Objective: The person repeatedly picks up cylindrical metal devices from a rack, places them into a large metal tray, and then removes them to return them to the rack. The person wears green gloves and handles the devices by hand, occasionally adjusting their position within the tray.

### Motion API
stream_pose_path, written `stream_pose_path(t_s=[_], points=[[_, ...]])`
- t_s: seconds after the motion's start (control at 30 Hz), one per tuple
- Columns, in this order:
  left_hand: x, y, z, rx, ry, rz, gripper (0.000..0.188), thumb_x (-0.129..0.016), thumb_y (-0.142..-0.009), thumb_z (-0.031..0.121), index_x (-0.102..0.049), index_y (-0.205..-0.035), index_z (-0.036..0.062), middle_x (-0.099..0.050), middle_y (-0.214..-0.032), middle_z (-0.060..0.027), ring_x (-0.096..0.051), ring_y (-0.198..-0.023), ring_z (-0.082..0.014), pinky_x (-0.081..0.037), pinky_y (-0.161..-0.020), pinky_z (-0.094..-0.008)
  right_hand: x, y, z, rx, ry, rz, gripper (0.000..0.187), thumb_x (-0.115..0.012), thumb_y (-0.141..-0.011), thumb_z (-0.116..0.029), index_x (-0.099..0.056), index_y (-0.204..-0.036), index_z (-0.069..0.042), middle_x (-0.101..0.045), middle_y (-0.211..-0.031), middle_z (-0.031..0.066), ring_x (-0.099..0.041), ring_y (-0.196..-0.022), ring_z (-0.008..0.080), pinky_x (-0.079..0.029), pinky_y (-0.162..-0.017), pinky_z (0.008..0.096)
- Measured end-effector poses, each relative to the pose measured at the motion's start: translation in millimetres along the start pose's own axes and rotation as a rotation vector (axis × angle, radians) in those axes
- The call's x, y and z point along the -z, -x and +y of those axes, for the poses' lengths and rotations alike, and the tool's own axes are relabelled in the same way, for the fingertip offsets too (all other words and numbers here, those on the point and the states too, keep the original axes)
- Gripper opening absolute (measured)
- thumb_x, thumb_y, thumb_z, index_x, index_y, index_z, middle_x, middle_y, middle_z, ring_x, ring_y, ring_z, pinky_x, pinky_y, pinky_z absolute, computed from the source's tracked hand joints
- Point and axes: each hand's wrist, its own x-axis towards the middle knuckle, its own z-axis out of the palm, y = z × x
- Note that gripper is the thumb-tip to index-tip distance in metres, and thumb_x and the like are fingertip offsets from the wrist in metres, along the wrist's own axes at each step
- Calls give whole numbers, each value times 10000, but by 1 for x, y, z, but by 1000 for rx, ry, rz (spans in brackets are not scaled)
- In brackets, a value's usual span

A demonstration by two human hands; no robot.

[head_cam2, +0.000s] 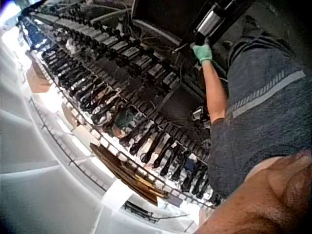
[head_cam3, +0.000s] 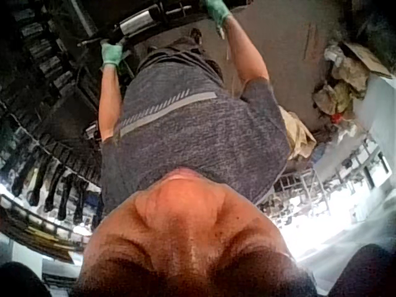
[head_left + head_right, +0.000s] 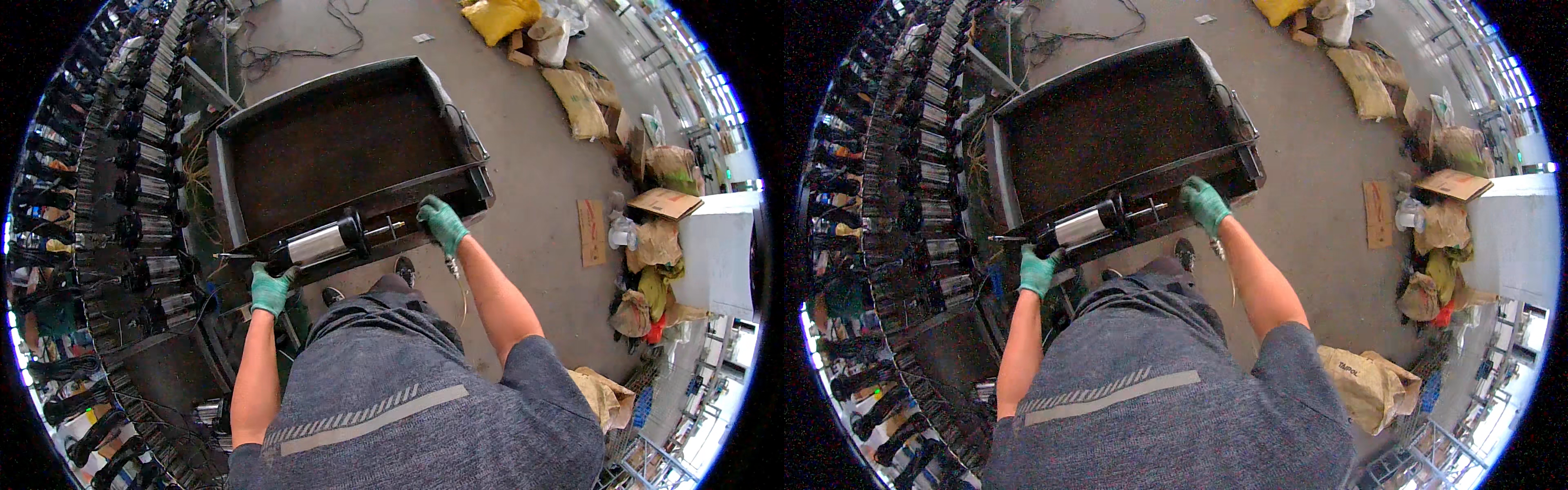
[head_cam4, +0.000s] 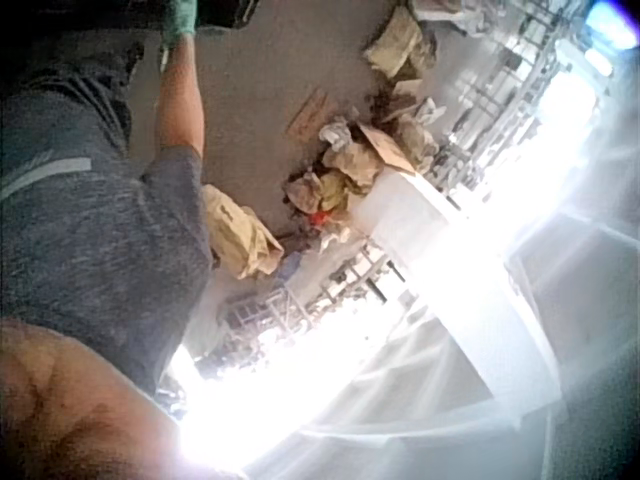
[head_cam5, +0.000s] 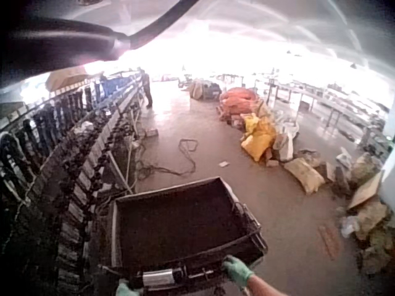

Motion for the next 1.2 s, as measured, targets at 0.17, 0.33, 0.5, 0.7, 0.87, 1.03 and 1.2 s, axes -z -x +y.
stream_pose_path(t_s=[0.17,0.33,0.5,0.7,0.87,1.03,1.2], points=[[7,8,34,13,-25,-51,733,-909,-740,360,-500,-1210,-27,-693,-1077,-186,-668,-959,-303,-538,-871,-394,-26,-10,16,-55,-172,-23,201,-525,-945,-210,-682,-888,-99,-564,-770,-8,-520,-662,118,-445,-583,297],[7,-4,-3,-48,-113,2,786,-915,-713,426,-517,-1218,-26,-700,-1072,-205,-677,-956,-329,-543,-854,-410,-40,0,-7,-99,-256,-1,193,-518,-920,-196,-668,-826,-119,-555,-724,-3,-509,-616,124,-420,-539,299],[7,2,21,-17,-151,13,839,-925,-670,484,-540,-1205,-36,-706,-1072,-225,-687,-982,-355,-542,-860,-423,-42,-10,4,-38,-197,68,171,-558,-869,-248,-618,-736,-159,-503,-584,12,-461,-454,139,-357,-429,303],[11,-4,16,13,-210,-9,853,-924,-653,510,-552,-1191,-37,-707,-1071,-236,-688,-993,-379,-541,-854,-433,-53,-14,5,-138,-196,134,159,-598,-836,-258,-610,-711,-160,-513,-589,8,-474,-460,142,-348,-423,302],[14,1,28,-12,-207,-31,830,-925,-658,497,-554,-1182,-29,-706,-1082,-233,-691,-966,-379,-541,-848,-436,-55,-13,8,-89,-255,162,163,-596,-835,-257,-620,-703,-164,-534,-611,-1,-482,-476,135,-341,-418,303],[8,6,39,-81,-79,-44,783,-926,-696,416,-533,-1209,-27,-704,-1103,-203,-680,-964,-342,-537,-867,-419,-31,-12,18,2,-142,15,189,-521,-936,-177,-677,-924,-71,-607,-847,16,-520,-709,129,-453,-666,292],[5,12,24,-87,-24,-19,765,-922,-718,322,-520,-1263,-33,-674,-1172,-200,-651,-1052,-323,-516,-944,-405,24,-16,8,8,181,79,198,-523,-1003,-245,-609,-1083,-86,-608,-861,-6,-540,-732,131,-489,-665,305]])
